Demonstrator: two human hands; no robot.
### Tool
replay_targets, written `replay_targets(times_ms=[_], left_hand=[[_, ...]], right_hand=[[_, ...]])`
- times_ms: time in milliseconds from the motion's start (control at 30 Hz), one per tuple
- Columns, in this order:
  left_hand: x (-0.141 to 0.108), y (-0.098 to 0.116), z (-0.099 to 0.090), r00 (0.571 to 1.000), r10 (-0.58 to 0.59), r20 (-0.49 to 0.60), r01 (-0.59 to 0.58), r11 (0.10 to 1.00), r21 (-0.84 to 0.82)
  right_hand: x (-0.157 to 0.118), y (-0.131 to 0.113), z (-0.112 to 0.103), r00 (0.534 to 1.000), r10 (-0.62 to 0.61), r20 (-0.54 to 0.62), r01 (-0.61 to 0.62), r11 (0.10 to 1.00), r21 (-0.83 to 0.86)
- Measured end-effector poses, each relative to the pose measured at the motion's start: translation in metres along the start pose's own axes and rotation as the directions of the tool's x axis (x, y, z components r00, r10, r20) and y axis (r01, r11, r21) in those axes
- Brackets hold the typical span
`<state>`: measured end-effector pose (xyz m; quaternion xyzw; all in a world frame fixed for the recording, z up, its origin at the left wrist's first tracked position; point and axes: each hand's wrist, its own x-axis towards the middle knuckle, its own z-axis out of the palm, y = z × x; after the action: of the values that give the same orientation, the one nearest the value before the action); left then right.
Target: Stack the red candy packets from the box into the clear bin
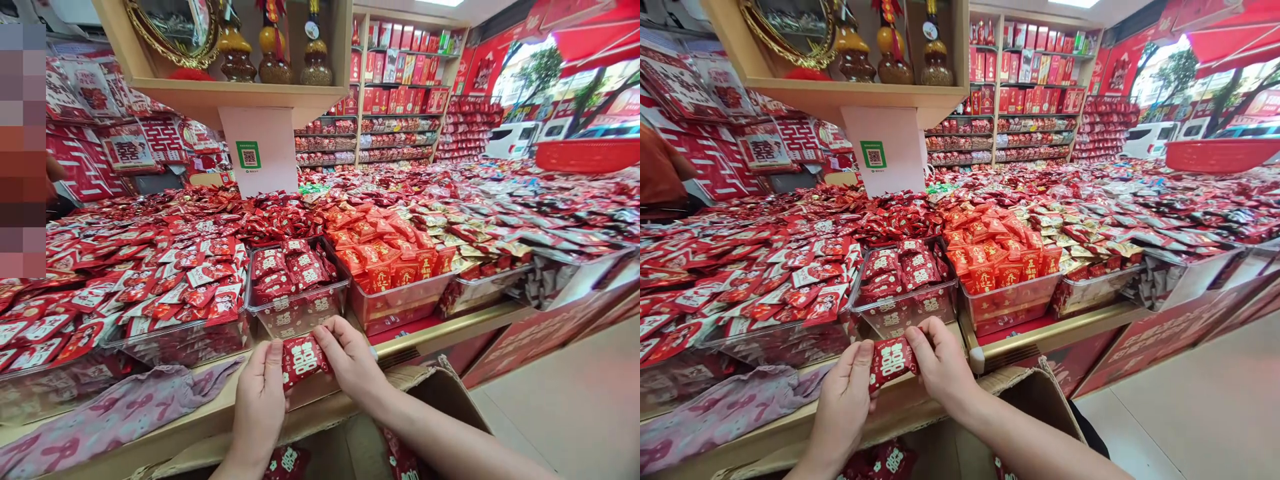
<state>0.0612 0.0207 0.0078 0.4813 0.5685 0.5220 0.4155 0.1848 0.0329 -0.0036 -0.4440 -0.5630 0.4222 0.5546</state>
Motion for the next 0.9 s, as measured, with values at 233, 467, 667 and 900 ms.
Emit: replay_targets(times_ms=[233,467,667,900], left_hand=[[-0.005,-0.001,0.001,0.999,0.008,0.05,0.001,0.987,-0.161],[-0.007,-0.002,0.0,0.989,0.017,0.149,-0.004,0.996,-0.089],[-0.005,-0.008,0.0,0.985,-0.002,0.175,0.013,0.998,-0.062],[-0.007,-0.012,0.001,0.98,-0.02,0.196,0.022,1.0,-0.011]], right_hand=[[0.059,-0.046,-0.028,0.971,-0.238,-0.021,0.223,0.934,-0.28],[0.205,-0.062,-0.001,0.977,-0.14,-0.161,0.001,0.759,-0.651],[0.242,-0.044,0.052,0.992,-0.061,-0.11,-0.04,0.676,-0.736],[0.243,-0.033,0.057,0.999,-0.041,-0.032,-0.004,0.552,-0.834]])
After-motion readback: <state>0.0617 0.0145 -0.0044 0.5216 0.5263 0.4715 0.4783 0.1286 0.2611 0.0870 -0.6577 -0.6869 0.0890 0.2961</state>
